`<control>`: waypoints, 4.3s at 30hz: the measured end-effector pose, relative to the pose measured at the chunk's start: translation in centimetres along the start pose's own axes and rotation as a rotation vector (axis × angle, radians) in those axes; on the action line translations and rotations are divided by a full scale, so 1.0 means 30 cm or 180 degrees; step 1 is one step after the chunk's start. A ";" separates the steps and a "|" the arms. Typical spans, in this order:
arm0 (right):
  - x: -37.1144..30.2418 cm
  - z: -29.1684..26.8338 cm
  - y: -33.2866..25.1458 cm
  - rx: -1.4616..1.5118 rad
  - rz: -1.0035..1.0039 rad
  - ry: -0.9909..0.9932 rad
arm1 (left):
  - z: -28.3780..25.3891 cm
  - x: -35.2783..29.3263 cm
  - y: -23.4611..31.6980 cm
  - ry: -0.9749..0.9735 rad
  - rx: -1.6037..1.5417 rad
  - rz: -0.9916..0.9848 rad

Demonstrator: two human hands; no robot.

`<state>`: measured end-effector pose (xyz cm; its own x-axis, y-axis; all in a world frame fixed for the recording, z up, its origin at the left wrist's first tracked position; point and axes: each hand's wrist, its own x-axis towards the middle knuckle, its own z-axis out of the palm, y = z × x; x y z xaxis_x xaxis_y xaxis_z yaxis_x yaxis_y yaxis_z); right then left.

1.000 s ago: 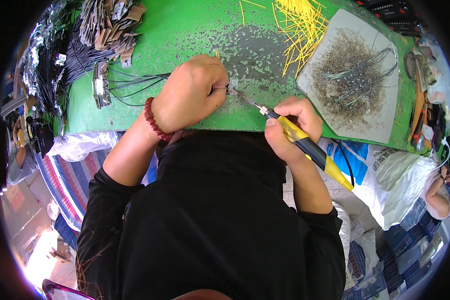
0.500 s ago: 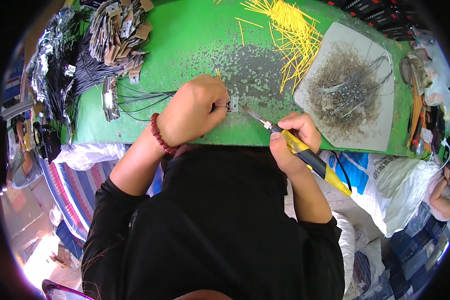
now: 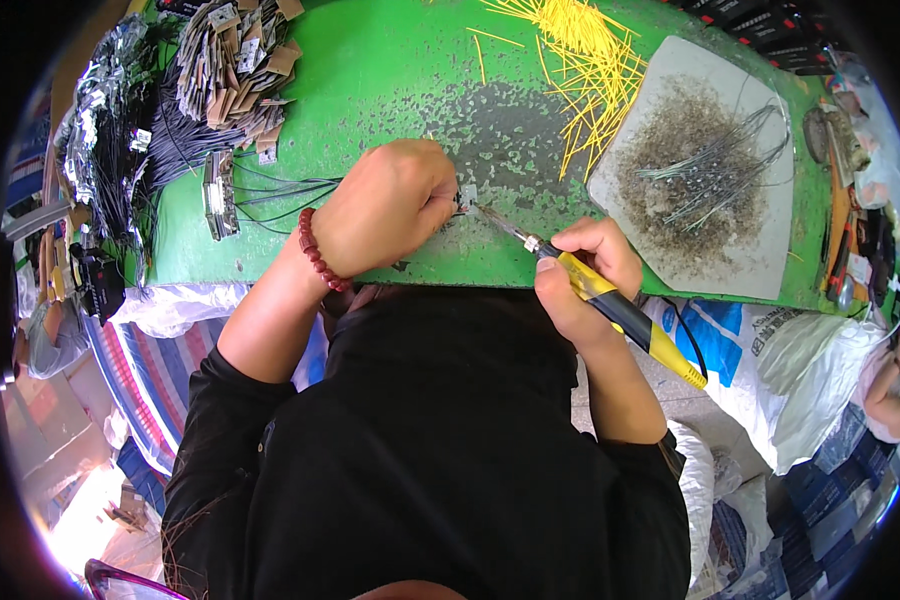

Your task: Assembling electronic toy components by cutting and stripping wires using pliers at a factory workbench.

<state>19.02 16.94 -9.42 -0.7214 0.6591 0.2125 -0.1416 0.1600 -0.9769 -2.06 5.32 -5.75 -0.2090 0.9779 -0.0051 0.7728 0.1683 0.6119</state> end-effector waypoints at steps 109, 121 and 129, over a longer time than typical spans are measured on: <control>0.253 0.035 -0.391 -0.0546 -0.2294 -0.0051 | -0.725 -0.380 0.012 0.0662 0.2601 0.1952; 0.575 0.034 -0.557 -0.3434 -0.3439 -0.1100 | -0.532 -0.192 0.180 -0.0574 0.2600 0.2726; 0.474 0.141 -0.516 -0.4036 -0.3051 -0.1232 | -0.473 -0.073 0.223 -0.0017 0.1991 -0.0030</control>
<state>8.10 20.72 8.63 -0.8474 -0.2124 0.4866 -0.1377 0.9731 0.1849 -4.93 2.54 9.58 -0.2158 0.9764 -0.0132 0.9758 0.2161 0.0328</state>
